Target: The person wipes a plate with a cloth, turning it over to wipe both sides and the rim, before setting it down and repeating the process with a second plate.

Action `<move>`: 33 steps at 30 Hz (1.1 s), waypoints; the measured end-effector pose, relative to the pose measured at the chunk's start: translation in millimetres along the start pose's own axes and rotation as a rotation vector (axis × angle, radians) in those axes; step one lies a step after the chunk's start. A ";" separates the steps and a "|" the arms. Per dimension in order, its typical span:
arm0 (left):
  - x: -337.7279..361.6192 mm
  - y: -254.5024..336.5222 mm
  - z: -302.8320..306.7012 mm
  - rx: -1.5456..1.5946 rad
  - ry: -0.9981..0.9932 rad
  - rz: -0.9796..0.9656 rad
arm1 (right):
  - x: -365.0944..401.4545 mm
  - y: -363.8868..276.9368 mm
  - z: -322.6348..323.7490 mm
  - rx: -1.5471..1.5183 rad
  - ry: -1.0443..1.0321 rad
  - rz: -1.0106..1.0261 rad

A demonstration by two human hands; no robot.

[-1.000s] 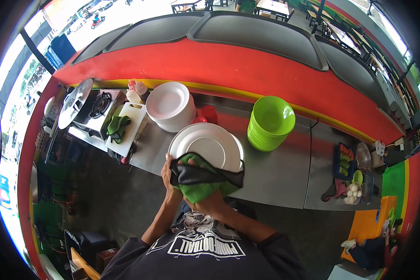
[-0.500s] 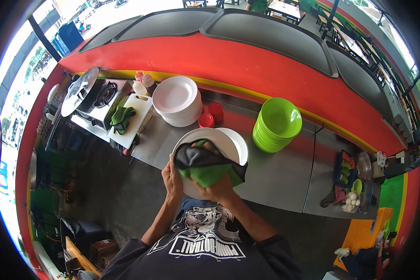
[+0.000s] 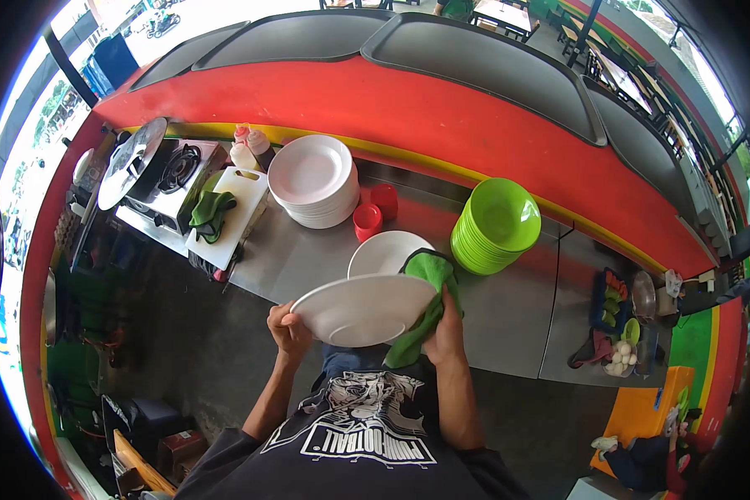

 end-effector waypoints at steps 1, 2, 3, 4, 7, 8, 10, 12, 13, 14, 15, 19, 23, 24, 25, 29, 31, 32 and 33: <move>-3.6 -3.5 -1.0 0.096 -0.029 0.006 | -0.3 3.2 1.4 -0.029 -0.001 0.002; -7.2 -7.2 -1.9 0.192 -0.057 0.011 | -2.6 7.7 4.6 -0.057 -0.004 0.004; -10.8 -10.9 -2.5 0.288 -0.084 0.017 | -4.5 11.8 5.7 -0.085 -0.006 0.004; -17.6 -15.8 -3.3 0.288 -0.099 0.069 | -5.0 12.8 7.0 -0.099 0.025 0.045; -40.9 -28.3 -9.7 0.390 -0.151 0.271 | -9.1 8.9 -4.4 -0.114 0.075 0.202; -46.4 -35.4 -13.0 0.489 -0.169 0.371 | -11.1 4.6 -19.0 -0.099 0.060 0.273; -54.7 -38.4 -18.2 0.868 -0.240 0.709 | -23.4 3.6 -32.5 -0.069 0.058 0.396; -57.2 -58.1 -16.0 1.063 -0.236 0.772 | -41.7 11.8 -45.0 0.052 0.023 0.390; -60.8 -66.2 -13.5 1.162 -0.235 0.800 | -51.8 14.4 -56.5 0.112 0.005 0.388; -69.6 -73.2 -7.8 1.186 -0.221 0.822 | -63.9 19.2 -71.8 0.009 -0.058 0.367; -77.7 -89.0 -0.8 1.023 -0.223 0.738 | -71.7 22.6 -81.5 0.023 -0.016 0.377; -121.7 -135.1 19.5 0.617 -0.233 0.491 | -124.6 40.9 -106.1 0.271 0.093 0.473; -153.6 -189.8 20.0 0.609 -0.219 0.452 | -170.9 65.5 -132.7 0.324 0.199 0.578; -161.1 -202.0 18.5 0.590 -0.227 0.436 | -185.5 71.7 -133.1 0.351 0.217 0.617; -166.8 -213.5 16.5 0.560 -0.238 0.418 | -192.6 73.7 -138.0 0.379 0.239 0.651; -183.4 -253.1 1.2 0.439 -0.250 0.306 | -216.3 85.8 -145.1 0.590 0.276 0.682; -186.9 -267.5 -7.6 0.381 -0.270 0.270 | -227.0 92.1 -142.2 0.574 0.370 0.776; -188.1 -274.3 -11.8 0.352 -0.296 0.272 | -229.9 95.0 -139.4 0.613 0.414 0.776; -189.5 -280.8 -16.6 0.324 -0.320 0.273 | -233.7 97.2 -136.7 0.653 0.458 0.776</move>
Point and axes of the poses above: each hand's wrist, its own x-axis away from the middle knuckle, its own z-axis out of the back of the hand, y = z × x, the point moved 8 cm from there along -x, towards the middle knuckle, and after that the axes turned 1 degree about z, right-handed, at the moved point
